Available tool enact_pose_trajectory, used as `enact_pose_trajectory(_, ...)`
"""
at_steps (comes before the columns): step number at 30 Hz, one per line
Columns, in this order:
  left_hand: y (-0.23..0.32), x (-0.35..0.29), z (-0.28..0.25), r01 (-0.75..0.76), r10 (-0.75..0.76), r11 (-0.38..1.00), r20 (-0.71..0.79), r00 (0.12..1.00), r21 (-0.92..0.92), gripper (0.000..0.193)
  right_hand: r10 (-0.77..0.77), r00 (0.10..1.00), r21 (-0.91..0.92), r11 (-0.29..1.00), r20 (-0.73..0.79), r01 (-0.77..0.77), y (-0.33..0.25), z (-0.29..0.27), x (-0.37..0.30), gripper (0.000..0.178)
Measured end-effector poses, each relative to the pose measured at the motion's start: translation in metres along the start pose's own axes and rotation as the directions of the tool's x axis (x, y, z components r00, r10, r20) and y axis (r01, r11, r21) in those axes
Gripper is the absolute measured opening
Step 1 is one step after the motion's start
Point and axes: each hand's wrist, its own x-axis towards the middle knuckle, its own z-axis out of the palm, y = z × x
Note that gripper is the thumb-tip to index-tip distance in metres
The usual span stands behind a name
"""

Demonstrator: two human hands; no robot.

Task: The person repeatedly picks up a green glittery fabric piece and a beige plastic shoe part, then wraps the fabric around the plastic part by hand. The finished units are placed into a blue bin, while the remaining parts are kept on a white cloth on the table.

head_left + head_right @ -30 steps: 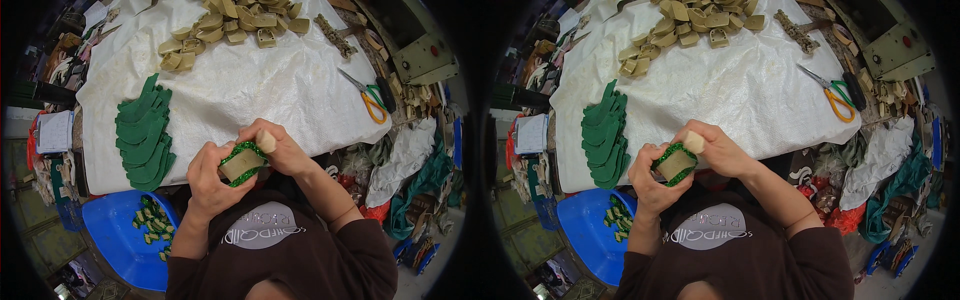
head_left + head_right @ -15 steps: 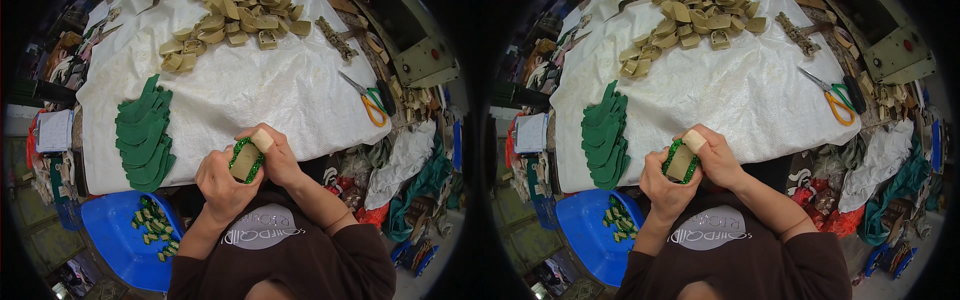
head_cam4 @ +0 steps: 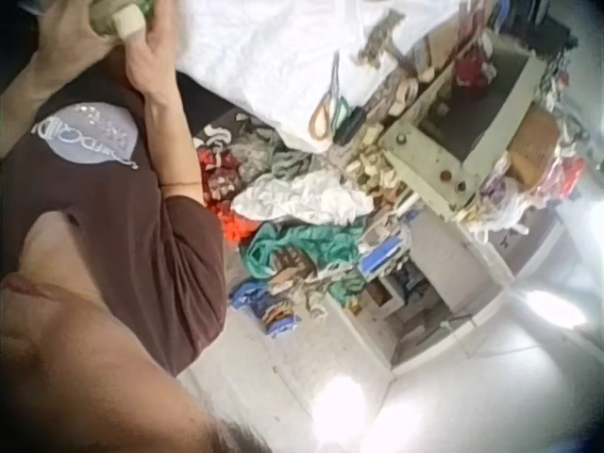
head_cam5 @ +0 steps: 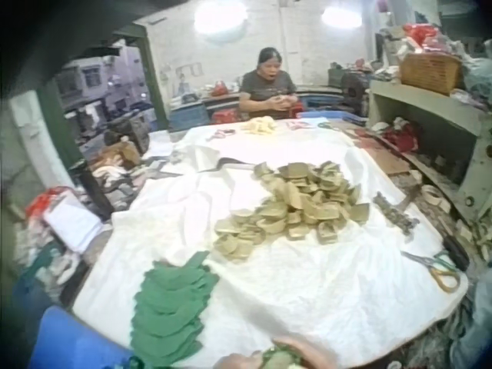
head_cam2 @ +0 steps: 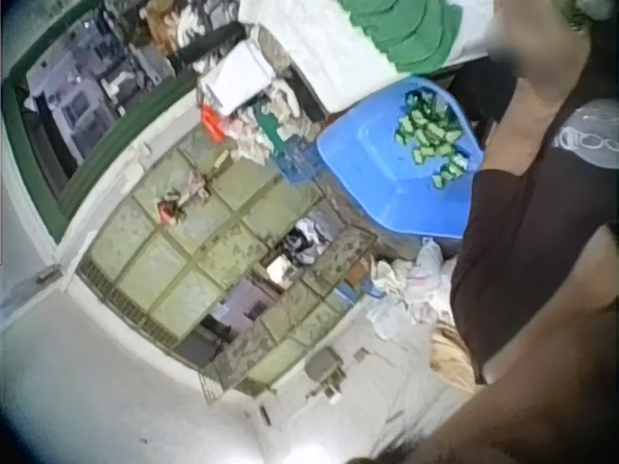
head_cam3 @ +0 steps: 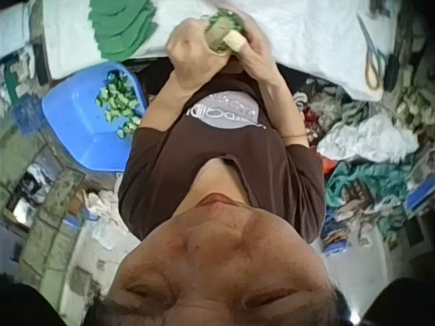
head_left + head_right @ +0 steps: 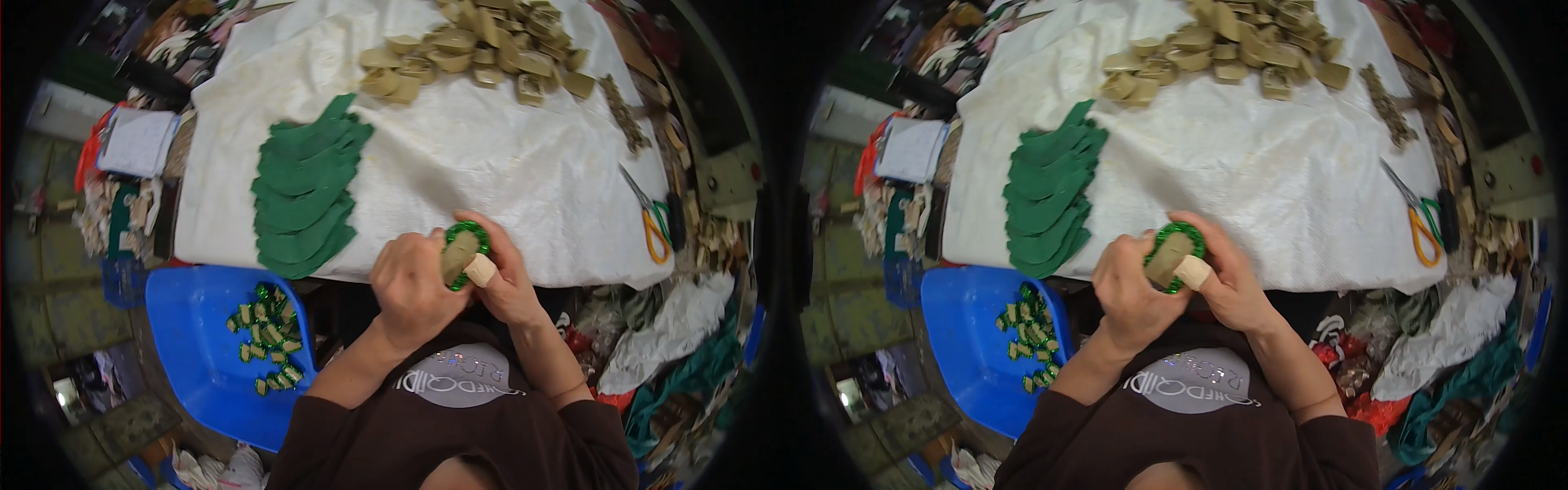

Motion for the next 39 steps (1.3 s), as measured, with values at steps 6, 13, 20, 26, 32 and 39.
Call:
enact_pose_trajectory(6,-0.013,-0.011,-0.016,0.052,-0.063,0.988,-0.072,0.995,-0.147,0.046,-0.148,0.979,-0.478,0.856,0.139,0.197,-0.01,0.018,0.01,0.038)
enact_pose_trajectory(13,-0.082,-0.083,-0.093,0.438,-0.418,0.898,-0.231,0.878,0.042,0.052,-0.247,0.902,-0.616,0.664,0.353,0.423,-0.007,0.031,0.065,0.039)
enact_pose_trajectory(20,-0.13,-0.177,-0.143,0.771,-0.692,0.449,-0.37,0.62,0.453,0.053,-0.316,0.824,-0.74,0.367,0.47,0.563,0.002,0.069,0.1,0.044)
enact_pose_trajectory(26,-0.11,-0.093,-0.132,0.625,-0.545,0.746,-0.328,0.772,0.23,0.034,-0.292,0.752,-0.745,0.159,0.592,0.648,0.015,0.074,0.124,0.037)
enact_pose_trajectory(32,-0.084,-0.022,-0.112,0.156,-0.156,0.988,-0.031,0.987,-0.006,0.026,-0.296,0.849,-0.727,0.438,0.439,0.529,0.015,0.075,0.125,0.035)
enact_pose_trajectory(39,-0.076,-0.007,-0.09,0.152,-0.226,0.949,0.261,0.938,0.277,0.055,-0.567,0.739,-0.778,0.252,0.364,0.576,-0.015,0.041,0.104,0.039)
